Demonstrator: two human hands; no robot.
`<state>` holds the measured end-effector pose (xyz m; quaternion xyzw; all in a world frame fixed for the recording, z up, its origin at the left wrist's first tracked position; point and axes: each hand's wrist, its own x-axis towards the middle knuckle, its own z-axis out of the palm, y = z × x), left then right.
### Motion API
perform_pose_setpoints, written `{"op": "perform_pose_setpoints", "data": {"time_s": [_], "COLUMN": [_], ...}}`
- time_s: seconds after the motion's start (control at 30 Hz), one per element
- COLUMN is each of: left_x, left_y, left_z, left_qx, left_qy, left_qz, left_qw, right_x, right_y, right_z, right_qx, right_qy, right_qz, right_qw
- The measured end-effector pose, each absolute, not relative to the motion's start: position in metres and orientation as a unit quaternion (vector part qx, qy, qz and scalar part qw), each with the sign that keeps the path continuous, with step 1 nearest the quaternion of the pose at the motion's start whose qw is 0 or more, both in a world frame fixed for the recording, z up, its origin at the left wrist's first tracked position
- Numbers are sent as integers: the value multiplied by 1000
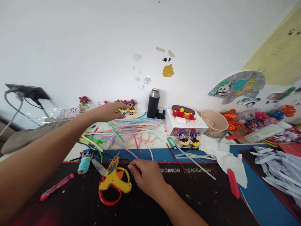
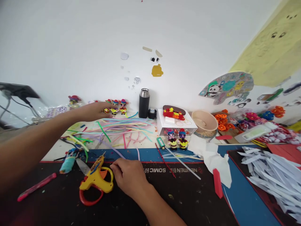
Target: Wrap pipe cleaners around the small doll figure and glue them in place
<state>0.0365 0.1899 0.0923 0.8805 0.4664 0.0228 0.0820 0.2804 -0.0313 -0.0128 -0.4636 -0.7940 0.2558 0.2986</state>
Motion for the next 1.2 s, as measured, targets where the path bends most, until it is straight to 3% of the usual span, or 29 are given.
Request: {"op": "perform_pose_setpoints", "data": {"time_s": [0.17,0.3,0.5,0.77,1.2], "left_x": [-14,-50,-80,-58,-25], "left_y": [175,156,84,-17,-30], "left_z": [87,80,70,42,20], "left_qx": [854,812,760,700,707], "left_qy": [511,564,631,697,701], "left_qz": [52,68,63,33,4], "left_qw": [78,133,140,156,92], "right_x": [282,285,287,285,287], "right_y": [-33,-32,-30,-32,-30], "right_z": [-14,-15,-14,-17,-22], "right_qx": [-451,-441,-445,-448,-478], "right_qy": [-792,-787,-777,-779,-771], "right_qz": [258,256,256,264,275], "right_qw": [320,347,364,351,318]}}
